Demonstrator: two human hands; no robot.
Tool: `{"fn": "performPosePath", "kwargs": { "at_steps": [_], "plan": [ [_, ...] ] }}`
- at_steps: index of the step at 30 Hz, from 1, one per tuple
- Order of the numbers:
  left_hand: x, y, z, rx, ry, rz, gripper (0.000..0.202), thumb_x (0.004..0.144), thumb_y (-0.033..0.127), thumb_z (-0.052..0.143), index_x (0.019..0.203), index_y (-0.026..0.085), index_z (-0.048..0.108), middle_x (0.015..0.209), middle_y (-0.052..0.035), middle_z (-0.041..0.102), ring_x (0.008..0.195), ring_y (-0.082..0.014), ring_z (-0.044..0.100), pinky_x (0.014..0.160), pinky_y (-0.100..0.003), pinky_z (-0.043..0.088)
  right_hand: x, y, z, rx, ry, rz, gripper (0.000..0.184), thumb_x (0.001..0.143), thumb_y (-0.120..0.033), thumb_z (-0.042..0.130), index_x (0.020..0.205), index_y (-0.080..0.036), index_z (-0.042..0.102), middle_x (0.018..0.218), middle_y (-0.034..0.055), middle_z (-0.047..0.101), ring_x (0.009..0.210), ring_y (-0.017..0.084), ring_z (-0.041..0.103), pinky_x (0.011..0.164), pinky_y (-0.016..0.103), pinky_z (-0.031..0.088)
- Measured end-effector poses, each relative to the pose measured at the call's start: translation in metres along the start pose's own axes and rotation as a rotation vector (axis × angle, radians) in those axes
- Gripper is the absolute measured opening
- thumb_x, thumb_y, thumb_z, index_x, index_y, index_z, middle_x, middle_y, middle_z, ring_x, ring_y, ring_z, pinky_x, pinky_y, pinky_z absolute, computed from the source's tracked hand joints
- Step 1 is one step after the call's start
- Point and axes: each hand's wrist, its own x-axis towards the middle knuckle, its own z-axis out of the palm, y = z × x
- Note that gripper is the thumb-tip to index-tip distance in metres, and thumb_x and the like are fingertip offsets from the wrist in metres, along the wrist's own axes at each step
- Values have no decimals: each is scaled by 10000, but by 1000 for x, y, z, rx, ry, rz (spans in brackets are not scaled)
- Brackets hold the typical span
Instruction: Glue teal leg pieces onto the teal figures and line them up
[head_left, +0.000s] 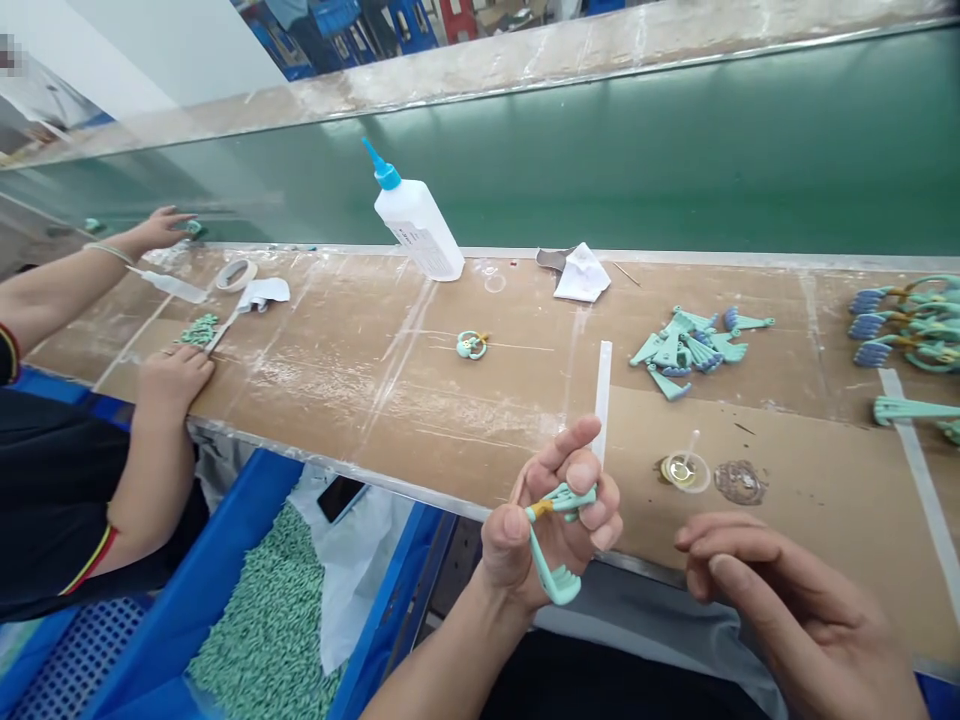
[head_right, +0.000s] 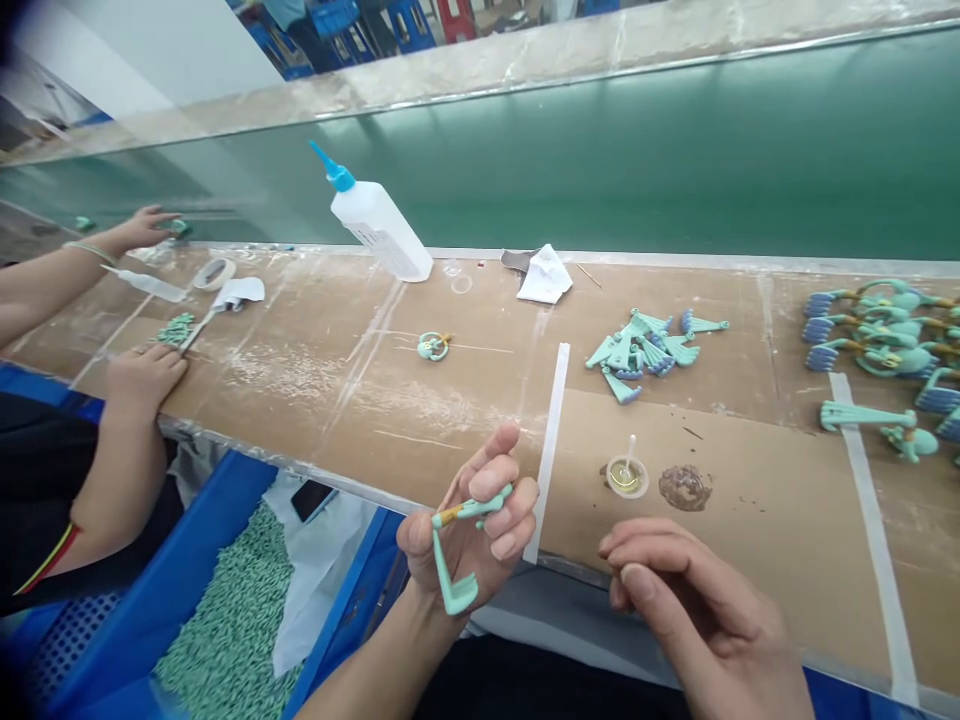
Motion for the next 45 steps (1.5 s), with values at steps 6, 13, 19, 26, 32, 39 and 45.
{"fn": "performPosePath", "kwargs": {
  "at_steps": [6, 13, 19, 26, 32, 39, 45],
  "plan": [
    [-3, 17, -1, 299, -122, 62, 1103, 774, 761, 1051, 1701, 301, 667, 1144, -88, 723, 796, -182, 652, 687, -326, 615, 1, -15, 14, -53, -28, -93, 136, 1119, -369, 839, 1020, -300, 900, 1125, 106, 884, 1086, 330, 887, 874, 319, 724],
    [-23, 55, 27, 1259, -229, 363, 1196, 940, 78, 888, 1929, 406, 301, 1533, -125, 784, 1345, -289, 793, 1183, -428, 667, 4, -55, 44, 198, 95, 154, 262, 1102, -541, 887, 1230, -313, 906, 1143, 113, 862, 965, 295, 815, 853, 376, 691],
    [-26, 60, 44, 1419, -439, 340, 1258, 955, -19, 787, 1964, 378, 148, 1631, -163, 766, 1389, -328, 820, 1213, -522, 696, 19, -54, 55, 639, -63, 332, 355, 1092, -559, 919, 1127, -244, 762, 874, -11, 705, 575, 96, 545, 537, 227, 477],
    [-23, 56, 39, 1370, -449, 418, 1224, 962, 2, 847, 1955, 362, 229, 1683, -180, 752, 1452, -344, 809, 1264, -509, 674, 17, -50, 54, 796, -70, 431, 379, 1046, -495, 986, 1154, -247, 720, 970, -12, 720, 576, 62, 449, 514, 216, 321],
    [-22, 51, 36, 1323, -421, 485, 1226, 956, 99, 934, 1951, 349, 263, 1582, -160, 814, 1370, -323, 843, 1259, -507, 663, 16, -51, 54, 938, -106, 479, 388, 1056, -490, 986, 1199, -246, 720, 672, -109, 536, 512, 48, 294, 545, 208, 306],
    [-22, 37, 42, 1150, -280, 371, 1219, 897, 200, 1047, 1907, 331, 378, 1528, -170, 841, 1286, -333, 880, 1226, -492, 690, 15, -56, 56, 1175, -246, 603, 383, 1071, -511, 974, 1168, -240, 721, 690, -109, 545, 474, 28, 233, 486, 175, 295],
    [-22, 34, 47, 1070, -242, 260, 1215, 855, 110, 1033, 1881, 376, 439, 1510, -137, 848, 873, -190, 848, 936, -348, 755, 16, -66, 61, 1309, -225, 646, 465, 988, -507, 1057, 1070, -203, 715, 871, -71, 711, 455, -35, 183, 441, 117, 276]
  ]
}}
